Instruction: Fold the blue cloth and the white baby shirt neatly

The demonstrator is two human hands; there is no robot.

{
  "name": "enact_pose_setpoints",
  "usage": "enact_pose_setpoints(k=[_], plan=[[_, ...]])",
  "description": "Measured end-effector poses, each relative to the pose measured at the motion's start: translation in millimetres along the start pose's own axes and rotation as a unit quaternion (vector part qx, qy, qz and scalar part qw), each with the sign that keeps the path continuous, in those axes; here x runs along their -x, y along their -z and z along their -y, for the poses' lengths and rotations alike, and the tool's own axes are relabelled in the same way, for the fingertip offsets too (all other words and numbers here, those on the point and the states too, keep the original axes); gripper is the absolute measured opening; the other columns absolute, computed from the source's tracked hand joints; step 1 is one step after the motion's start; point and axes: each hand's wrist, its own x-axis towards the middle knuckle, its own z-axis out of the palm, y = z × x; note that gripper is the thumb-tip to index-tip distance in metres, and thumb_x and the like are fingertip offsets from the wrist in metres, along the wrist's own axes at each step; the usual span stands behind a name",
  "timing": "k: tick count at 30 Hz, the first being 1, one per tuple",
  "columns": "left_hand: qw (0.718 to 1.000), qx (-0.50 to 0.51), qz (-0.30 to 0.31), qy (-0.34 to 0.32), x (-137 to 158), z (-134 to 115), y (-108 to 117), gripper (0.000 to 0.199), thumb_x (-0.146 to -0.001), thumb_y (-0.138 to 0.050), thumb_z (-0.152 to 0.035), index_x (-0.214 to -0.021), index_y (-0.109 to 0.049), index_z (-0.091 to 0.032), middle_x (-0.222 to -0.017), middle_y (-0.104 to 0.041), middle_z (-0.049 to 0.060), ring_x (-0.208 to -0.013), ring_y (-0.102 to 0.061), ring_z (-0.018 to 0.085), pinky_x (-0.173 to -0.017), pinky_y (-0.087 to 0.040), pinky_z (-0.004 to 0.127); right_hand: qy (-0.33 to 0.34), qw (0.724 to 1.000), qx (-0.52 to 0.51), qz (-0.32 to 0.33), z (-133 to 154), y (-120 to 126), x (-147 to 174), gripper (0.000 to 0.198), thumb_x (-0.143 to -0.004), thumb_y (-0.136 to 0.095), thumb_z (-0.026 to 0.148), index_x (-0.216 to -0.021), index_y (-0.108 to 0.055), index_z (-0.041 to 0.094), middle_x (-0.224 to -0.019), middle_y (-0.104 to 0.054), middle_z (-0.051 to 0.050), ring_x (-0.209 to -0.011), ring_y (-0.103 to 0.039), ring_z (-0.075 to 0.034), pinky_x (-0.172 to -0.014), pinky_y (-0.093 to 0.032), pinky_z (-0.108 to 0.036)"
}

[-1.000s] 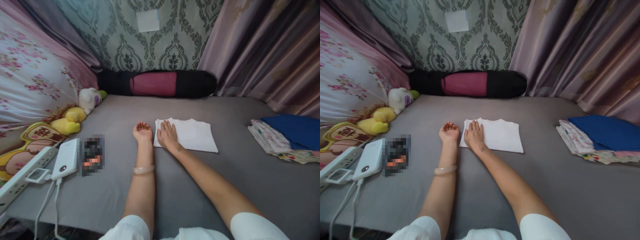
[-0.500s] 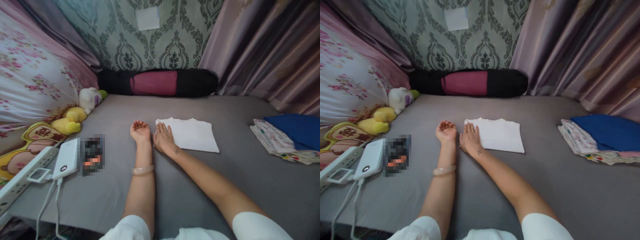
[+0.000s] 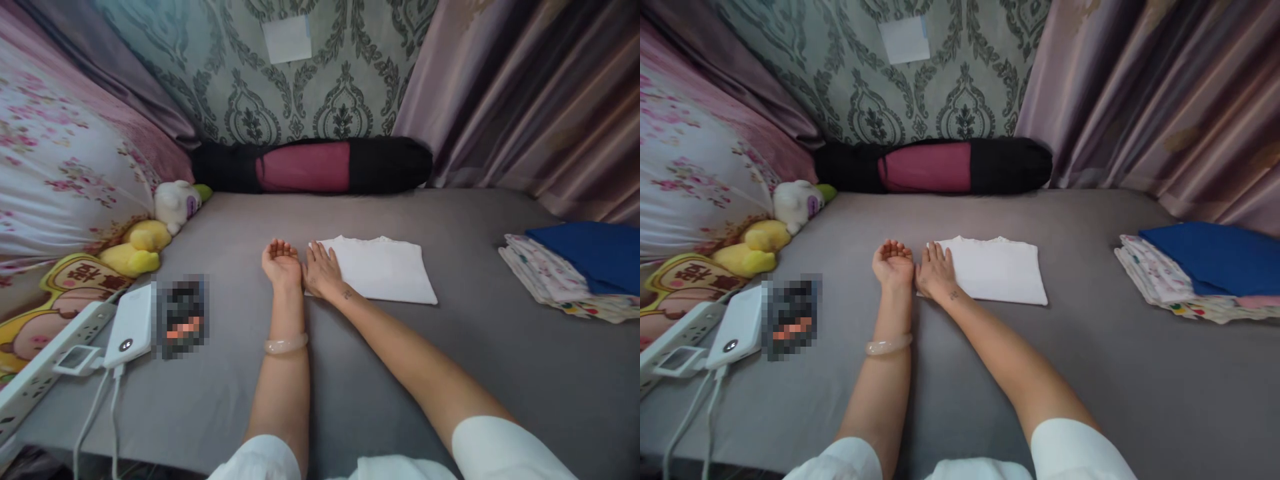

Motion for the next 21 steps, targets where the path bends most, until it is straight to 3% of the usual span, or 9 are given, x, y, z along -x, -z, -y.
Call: enact_pose_setpoints(k=[3, 5, 7, 11, 14, 21], plan=[[0.991, -0.126, 0.05, -0.008, 9, 9, -8, 0.018, -0.08, -0.051, -0.033, -0.078, -0.061, -0.018, -0.074, -0.065, 0.002, -0.065, -0.062, 0.011, -0.064, -0.043, 0.024, 0.003, 1.0, -0.017, 0.003, -12, 11, 1, 0.056, -0.097, -0.024, 0.032, -0.145, -0.032, 0.005, -0.153, -0.028, -0.015, -0.142, -0.022, -0.025, -0.115, -0.015, -0.046], [0.97, -0.223, 0.093, -0.027, 16, 18, -13, 0.016, -0.079, -0.055, -0.031, -0.084, -0.062, -0.017, -0.078, -0.067, 0.004, -0.07, -0.064, 0.014, -0.066, -0.043, 0.025, -0.012, 1.0, -0.008, -0.019, -26, 19, 4, 0.055, -0.098, -0.023, 0.032, -0.146, -0.032, 0.005, -0.153, -0.028, -0.015, -0.142, -0.021, -0.025, -0.115, -0.013, -0.047], [0.932, -0.328, 0.144, -0.057, 24, 28, -16, 0.013, -0.08, -0.056, -0.025, -0.089, -0.062, -0.018, -0.081, -0.068, 0.005, -0.075, -0.065, 0.016, -0.071, -0.045, 0.027, -0.031, 0.999, 0.014, -0.03, -40, 24, 9, 0.055, -0.098, -0.024, 0.031, -0.145, -0.033, 0.005, -0.153, -0.028, -0.015, -0.143, -0.019, -0.025, -0.116, -0.009, -0.048], [0.82, -0.515, 0.212, -0.128, 33, 44, -14, 0.021, -0.078, -0.054, -0.01, -0.094, -0.063, -0.02, -0.088, -0.068, 0.007, -0.089, -0.063, 0.02, -0.089, -0.044, 0.036, -0.053, 0.998, 0.039, -0.004, -61, 24, 16, 0.055, -0.098, -0.025, 0.031, -0.146, -0.032, 0.006, -0.154, -0.027, -0.014, -0.143, -0.019, -0.025, -0.115, -0.009, -0.049], [0.767, -0.575, 0.24, -0.152, 36, 48, -9, 0.03, -0.074, -0.053, -0.006, -0.098, -0.062, -0.021, -0.096, -0.067, 0.009, -0.096, -0.061, 0.023, -0.095, -0.041, 0.04, -0.051, 0.998, 0.041, -0.003, -65, 20, 16, 0.054, -0.099, -0.023, 0.032, -0.147, -0.031, 0.007, -0.154, -0.026, -0.012, -0.143, -0.019, -0.024, -0.115, -0.01, -0.048], [0.7, -0.627, 0.272, -0.208, 40, 51, -7, 0.029, -0.078, -0.052, -0.01, -0.105, -0.058, -0.019, -0.105, -0.065, 0.014, -0.105, -0.06, 0.027, -0.099, -0.04, 0.045, -0.04, 0.999, 0.015, -0.015, -76, 27, 22, 0.053, -0.099, -0.024, 0.031, -0.145, -0.034, 0.008, -0.153, -0.029, -0.011, -0.142, -0.022, -0.022, -0.116, -0.013, -0.045]])
